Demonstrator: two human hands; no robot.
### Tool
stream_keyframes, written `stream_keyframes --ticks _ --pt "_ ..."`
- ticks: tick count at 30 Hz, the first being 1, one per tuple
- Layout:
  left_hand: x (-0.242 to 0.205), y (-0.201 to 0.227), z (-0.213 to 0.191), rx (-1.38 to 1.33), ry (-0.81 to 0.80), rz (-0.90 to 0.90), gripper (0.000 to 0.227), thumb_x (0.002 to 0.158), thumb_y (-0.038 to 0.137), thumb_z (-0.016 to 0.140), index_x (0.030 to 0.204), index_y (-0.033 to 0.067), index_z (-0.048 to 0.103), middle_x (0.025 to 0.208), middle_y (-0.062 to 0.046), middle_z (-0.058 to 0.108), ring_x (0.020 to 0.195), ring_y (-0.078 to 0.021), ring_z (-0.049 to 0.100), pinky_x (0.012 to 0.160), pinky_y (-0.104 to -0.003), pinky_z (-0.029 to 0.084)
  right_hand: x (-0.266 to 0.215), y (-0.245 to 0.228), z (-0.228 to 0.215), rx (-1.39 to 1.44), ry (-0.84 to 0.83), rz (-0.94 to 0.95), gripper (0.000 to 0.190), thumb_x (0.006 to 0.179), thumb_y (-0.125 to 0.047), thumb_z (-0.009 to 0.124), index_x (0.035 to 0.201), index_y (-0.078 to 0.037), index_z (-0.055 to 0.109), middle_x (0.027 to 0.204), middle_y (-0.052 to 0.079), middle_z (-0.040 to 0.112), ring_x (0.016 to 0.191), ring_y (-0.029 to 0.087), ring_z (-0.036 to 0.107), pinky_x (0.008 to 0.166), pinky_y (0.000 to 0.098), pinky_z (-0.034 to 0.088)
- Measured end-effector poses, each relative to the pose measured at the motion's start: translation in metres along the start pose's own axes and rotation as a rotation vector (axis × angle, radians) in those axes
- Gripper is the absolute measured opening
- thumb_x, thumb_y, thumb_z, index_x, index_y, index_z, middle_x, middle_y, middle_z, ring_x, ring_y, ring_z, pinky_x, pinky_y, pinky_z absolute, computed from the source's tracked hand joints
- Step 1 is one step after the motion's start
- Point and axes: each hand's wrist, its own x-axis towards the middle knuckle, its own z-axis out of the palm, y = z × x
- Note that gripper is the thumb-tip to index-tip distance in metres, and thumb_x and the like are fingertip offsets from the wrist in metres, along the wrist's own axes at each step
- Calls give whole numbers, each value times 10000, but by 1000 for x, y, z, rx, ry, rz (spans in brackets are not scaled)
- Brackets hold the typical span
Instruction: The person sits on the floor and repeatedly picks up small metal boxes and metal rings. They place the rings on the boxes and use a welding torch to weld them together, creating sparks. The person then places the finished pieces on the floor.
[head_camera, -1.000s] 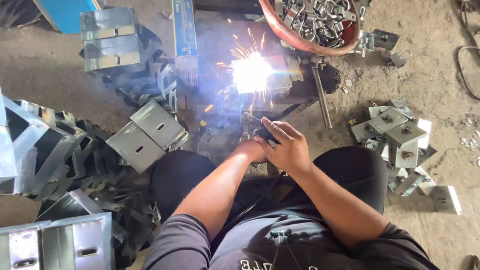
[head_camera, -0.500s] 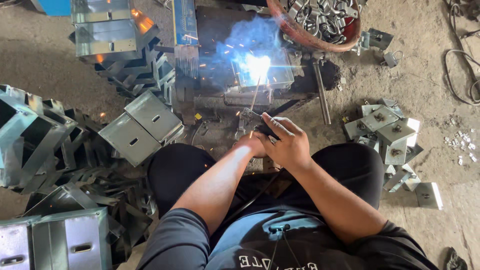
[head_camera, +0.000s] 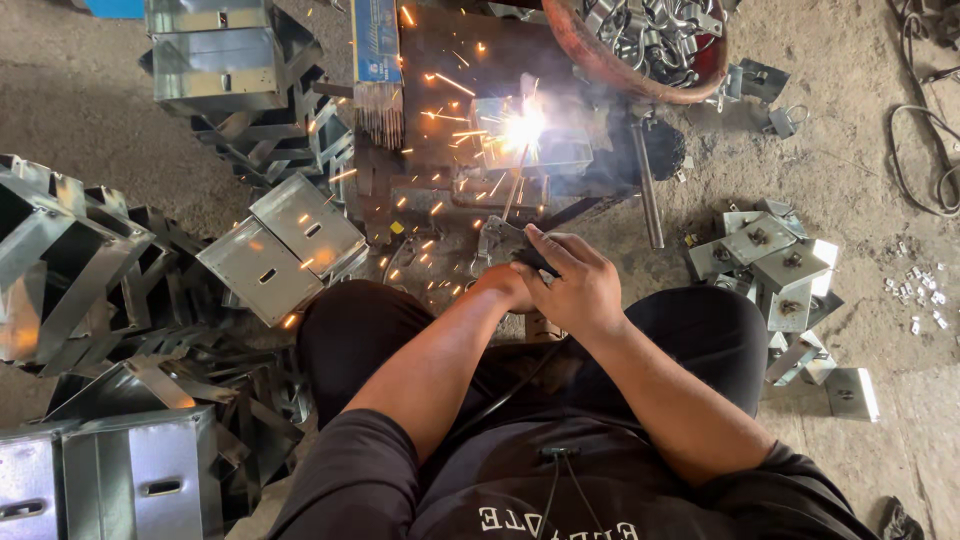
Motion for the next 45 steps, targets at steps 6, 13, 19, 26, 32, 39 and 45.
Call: stream_keyframes --ticks 6,13,19,26,32,39,45 --pt "0 -1 0 15 -2 5 648 850 473 683 1414 194 527 1348 -147 641 1192 -367 635 974 -457 519 1 -5 -3 9 2 20 505 807 -272 889 1266 -127 735 1050 48 727 890 223 723 739 331 590" --pt "4 -6 2 26 3 16 697 841 483 697 1444 196 498 1364 -147 625 1205 -371 621 979 -458 511 3 -12 -5 -10 12 27 483 800 -271 882 1239 -119 751 1041 56 737 866 230 726 732 332 587" --pt "12 -10 13 25 25 44 740 834 492 709 1470 198 474 1378 -148 612 1216 -373 609 984 -459 505 5 -8 -11 13 24 -54 475 814 -235 868 1249 -97 738 1068 94 736 931 262 726 791 364 596" --pt "-23 -22 2 45 179 116 859 812 582 783 1476 177 419 1423 -147 549 1255 -377 556 1005 -456 469 -26 49 -31 441 152 277 424 918 -130 777 1318 -42 666 1150 120 721 1046 245 701 897 345 563" --pt "-76 -13 -51 -235 146 -159 725 898 476 721 1528 228 461 1474 -141 561 1280 -340 607 1042 -449 492 -52 123 -74 1376 681 876 135 1027 -151 574 1150 -106 606 1000 22 677 849 164 672 765 327 574" --pt "-71 10 -13 -150 158 -6 704 846 403 781 1461 171 530 1403 -172 607 1263 -344 605 1037 -432 489 -60 82 -71 521 362 469 488 968 -108 771 1406 2 586 1116 46 725 959 125 694 781 306 573" --pt "-51 12 21 -86 38 4 567 874 382 734 1377 139 636 1269 -173 722 1162 -353 692 970 -439 556 -21 6 -32 127 167 -67 426 825 -234 860 1184 -63 707 1098 124 742 962 291 726 851 387 587"
